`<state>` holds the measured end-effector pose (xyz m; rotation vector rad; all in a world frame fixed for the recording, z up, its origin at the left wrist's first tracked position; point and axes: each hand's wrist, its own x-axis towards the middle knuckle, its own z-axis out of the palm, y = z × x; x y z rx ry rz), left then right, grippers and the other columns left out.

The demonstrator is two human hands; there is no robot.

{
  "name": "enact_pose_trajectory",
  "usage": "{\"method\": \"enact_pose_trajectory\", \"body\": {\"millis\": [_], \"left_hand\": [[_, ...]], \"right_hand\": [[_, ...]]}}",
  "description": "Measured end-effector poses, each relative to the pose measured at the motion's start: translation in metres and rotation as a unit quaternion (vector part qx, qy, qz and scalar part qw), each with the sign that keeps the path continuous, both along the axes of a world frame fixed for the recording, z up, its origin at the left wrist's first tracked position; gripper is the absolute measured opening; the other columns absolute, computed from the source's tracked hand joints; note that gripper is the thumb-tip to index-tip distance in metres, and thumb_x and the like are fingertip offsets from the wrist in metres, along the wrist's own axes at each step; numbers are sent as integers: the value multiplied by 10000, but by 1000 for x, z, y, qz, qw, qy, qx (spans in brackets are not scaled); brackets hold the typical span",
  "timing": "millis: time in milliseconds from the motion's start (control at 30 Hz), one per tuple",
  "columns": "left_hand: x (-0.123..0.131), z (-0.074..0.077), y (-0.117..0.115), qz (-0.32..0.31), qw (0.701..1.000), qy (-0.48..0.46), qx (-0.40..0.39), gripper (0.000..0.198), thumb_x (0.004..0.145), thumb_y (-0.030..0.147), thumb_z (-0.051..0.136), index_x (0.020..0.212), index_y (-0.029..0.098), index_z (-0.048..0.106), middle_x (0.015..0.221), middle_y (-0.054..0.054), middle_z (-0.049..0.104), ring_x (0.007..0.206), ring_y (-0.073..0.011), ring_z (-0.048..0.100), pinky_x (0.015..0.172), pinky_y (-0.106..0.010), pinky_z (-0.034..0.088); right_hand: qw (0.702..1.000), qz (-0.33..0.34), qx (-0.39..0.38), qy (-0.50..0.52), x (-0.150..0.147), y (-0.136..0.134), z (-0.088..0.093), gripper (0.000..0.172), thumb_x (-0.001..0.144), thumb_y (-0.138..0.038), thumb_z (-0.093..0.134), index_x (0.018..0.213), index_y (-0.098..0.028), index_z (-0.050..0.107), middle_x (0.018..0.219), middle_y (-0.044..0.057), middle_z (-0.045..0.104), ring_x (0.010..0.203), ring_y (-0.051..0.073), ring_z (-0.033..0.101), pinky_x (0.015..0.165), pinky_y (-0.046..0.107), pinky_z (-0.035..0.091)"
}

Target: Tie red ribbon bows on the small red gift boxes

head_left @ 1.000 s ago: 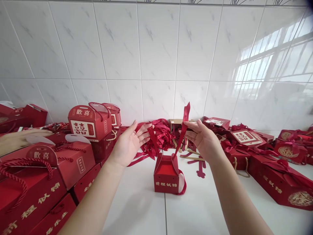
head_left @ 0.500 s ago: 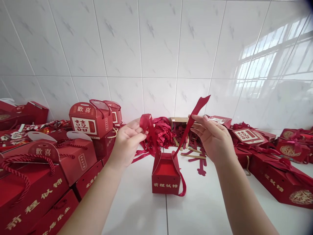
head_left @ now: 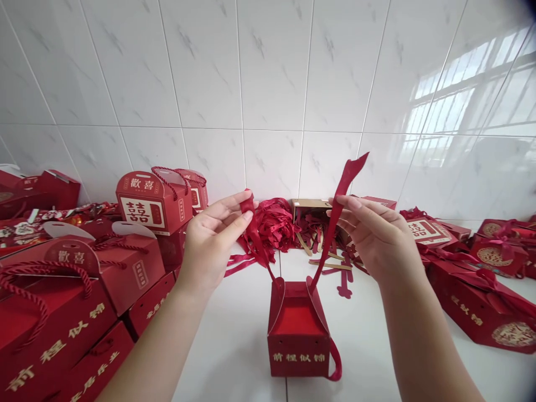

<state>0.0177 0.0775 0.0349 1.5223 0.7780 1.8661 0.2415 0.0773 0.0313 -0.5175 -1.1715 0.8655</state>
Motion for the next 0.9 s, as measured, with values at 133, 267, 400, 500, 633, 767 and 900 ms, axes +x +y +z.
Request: {"method": "enact_pose_trajectory", "body": {"millis": [133, 267, 400, 500, 633, 767, 900], "left_hand": [[2, 0, 1, -18, 1000, -8, 9, 257, 726, 194, 706, 983, 199, 707, 929, -45, 715, 896, -149, 648, 817, -229, 523], [3, -1, 2, -15, 999, -13, 27, 261, 734, 211, 702, 994, 189, 699, 954, -54, 712, 924, -182, 650, 877, -303, 517], [7, -1, -2, 32, 998, -19, 54, 543, 711, 191, 720, 1225, 269, 565, 843, 1, 714, 834, -151, 664, 877, -293, 510], [10, -1, -4, 46, 997, -30, 47, 698, 706, 193, 723, 1330, 293, 426, 809, 8, 709, 809, -162, 672, 839, -305, 524], [9, -1, -2, 24, 998, -51, 34, 440, 693, 190, 729, 1104, 220, 574, 850, -22, 710, 856, -185, 668, 840, -322, 525], [7, 0, 1, -23, 998, -62, 24, 151, 701, 192, 720, 839, 167, 662, 838, -27, 704, 903, -190, 657, 890, -327, 502], [5, 0, 4, -42, 996, -75, 2, 124, 711, 211, 716, 824, 179, 678, 778, -3, 689, 797, -154, 656, 855, -327, 510]], "right_hand": [[999, -42, -7, -22, -2, 1, -2, 130, 688, -275, 756, 812, -242, 733, 849, 9, 718, 843, 156, 659, 804, 297, 522], [997, -59, 3, -43, -4, 5, -5, 184, 660, -250, 776, 820, -211, 696, 816, 9, 707, 793, 148, 660, 754, 284, 529], [999, -37, 16, -20, -4, 7, -6, 272, 649, -215, 784, 793, -223, 554, 728, -32, 686, 728, 120, 648, 698, 248, 513], [999, -30, -5, -11, -3, 7, -5, 325, 653, -233, 781, 856, -233, 527, 754, -25, 697, 720, 126, 650, 686, 250, 511], [999, -33, -28, -22, -4, 8, -5, 286, 665, -275, 769, 905, -211, 626, 767, -6, 685, 714, 132, 641, 690, 260, 518], [999, -29, -36, -17, -5, 10, -6, 163, 659, -309, 768, 722, -202, 663, 712, -10, 649, 681, 111, 601, 643, 231, 498], [999, -32, -42, -7, -6, 10, -5, 173, 641, -328, 779, 699, -211, 666, 684, -19, 610, 643, 100, 565, 611, 227, 488]]}}
